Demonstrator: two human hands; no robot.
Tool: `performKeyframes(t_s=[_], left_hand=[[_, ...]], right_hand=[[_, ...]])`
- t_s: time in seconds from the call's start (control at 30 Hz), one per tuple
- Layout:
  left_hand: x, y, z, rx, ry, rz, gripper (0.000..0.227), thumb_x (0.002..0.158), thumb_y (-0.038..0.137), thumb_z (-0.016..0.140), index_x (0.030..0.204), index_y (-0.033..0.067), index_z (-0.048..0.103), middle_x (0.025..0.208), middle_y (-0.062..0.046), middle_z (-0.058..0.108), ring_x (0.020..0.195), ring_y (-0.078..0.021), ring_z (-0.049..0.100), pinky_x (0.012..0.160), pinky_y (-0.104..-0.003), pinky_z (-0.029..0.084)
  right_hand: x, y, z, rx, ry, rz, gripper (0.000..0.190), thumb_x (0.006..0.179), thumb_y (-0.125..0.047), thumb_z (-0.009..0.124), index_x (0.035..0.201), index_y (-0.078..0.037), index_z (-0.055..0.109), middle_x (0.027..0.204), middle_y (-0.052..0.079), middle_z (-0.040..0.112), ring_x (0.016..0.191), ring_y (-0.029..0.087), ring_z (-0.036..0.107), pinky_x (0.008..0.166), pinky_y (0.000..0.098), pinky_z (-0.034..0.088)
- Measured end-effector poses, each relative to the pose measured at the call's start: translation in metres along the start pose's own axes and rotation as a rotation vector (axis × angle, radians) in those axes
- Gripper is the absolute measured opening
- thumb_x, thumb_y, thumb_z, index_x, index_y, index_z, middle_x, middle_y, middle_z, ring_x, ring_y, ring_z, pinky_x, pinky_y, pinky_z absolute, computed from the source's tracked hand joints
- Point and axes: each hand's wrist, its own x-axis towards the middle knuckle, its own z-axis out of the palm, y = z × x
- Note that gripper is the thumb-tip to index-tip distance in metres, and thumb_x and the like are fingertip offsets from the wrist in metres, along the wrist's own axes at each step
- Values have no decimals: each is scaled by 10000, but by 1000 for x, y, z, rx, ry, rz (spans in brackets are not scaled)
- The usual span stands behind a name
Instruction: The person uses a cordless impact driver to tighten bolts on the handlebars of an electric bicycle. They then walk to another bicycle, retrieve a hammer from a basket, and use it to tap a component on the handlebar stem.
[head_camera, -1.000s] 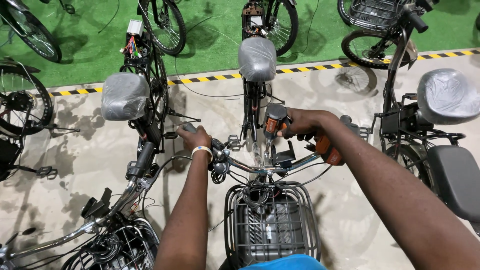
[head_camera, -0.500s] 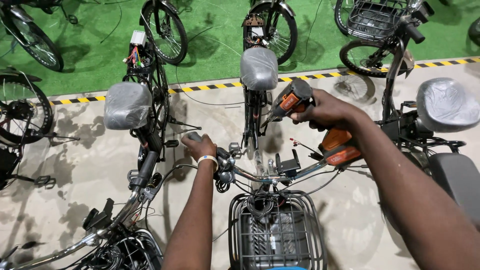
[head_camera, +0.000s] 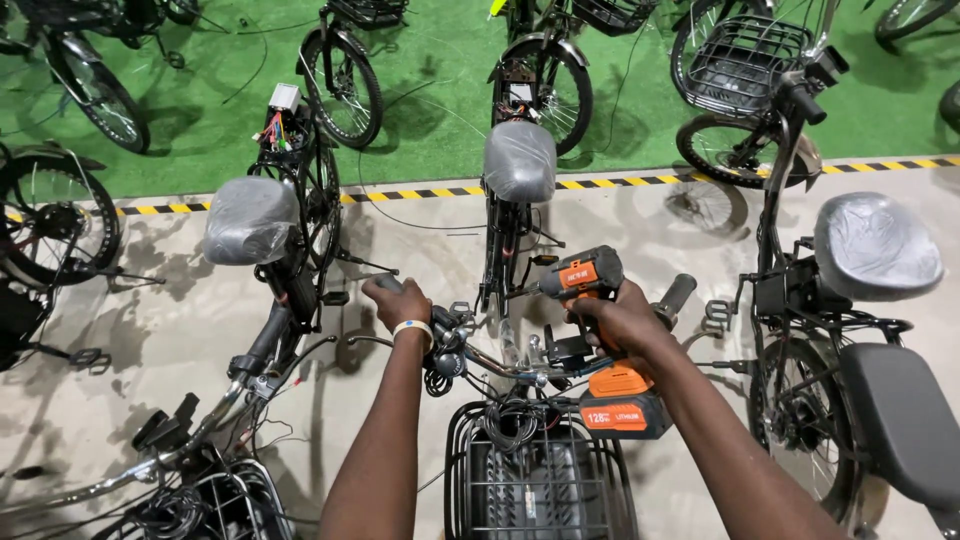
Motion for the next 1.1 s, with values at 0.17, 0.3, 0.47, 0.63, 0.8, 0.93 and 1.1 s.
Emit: performKeyframes(t_s=[0.17,0.3,0.47,0.63,0.8,0.93,1.1], left_hand=[[-18,4,15,49,41,10,455,894,272,568,1286,270,338,1019,-136,644,888,-313,685,871,-396,526],[-57,35,-9,177,78,19,514,887,362,598,1322,242,351,1137,-157,646,1110,-345,624,994,-458,459],[-47,16,-6,291,361,262,540,869,325,637,1315,178,371,1245,-133,495,1160,-385,517,950,-553,439],[-192,76,-20,354,253,936,430,861,79,676,1254,11,516,1189,-271,499,1119,-494,515,940,-574,424],[-222,22,-15,517,-195,1190,77,852,138,653,889,71,650,843,-134,625,703,-368,577,618,-477,419],[-244,16,-30,512,-368,1212,274,720,-44,655,962,81,630,889,-106,631,830,-342,594,783,-455,462],[-285,27,-43,403,-510,1176,149,937,212,574,1032,111,629,965,-108,658,924,-308,587,806,-420,454]], right_hand=[[8,8,-36,2,-26,-2,269,779,-9,651,1032,2,562,609,168,512,375,225,506,295,357,435],[4,21,-63,40,-74,-12,284,801,-48,663,1048,21,542,605,165,519,388,219,520,312,354,450],[-26,27,-98,117,-66,29,298,789,-74,691,1039,31,568,643,156,507,414,205,494,348,361,429],[-55,44,-129,231,-63,111,322,792,-111,717,1034,33,562,663,149,475,462,234,484,393,383,408],[-69,72,-147,432,-193,183,347,806,-90,618,1139,-17,553,863,206,659,405,179,435,328,299,359],[-78,87,-146,438,-224,201,299,796,-83,634,1082,-33,565,871,209,699,386,163,432,332,290,345],[-93,101,-158,513,-355,263,254,826,-140,616,1054,-37,574,913,139,668,423,156,442,378,287,350]])
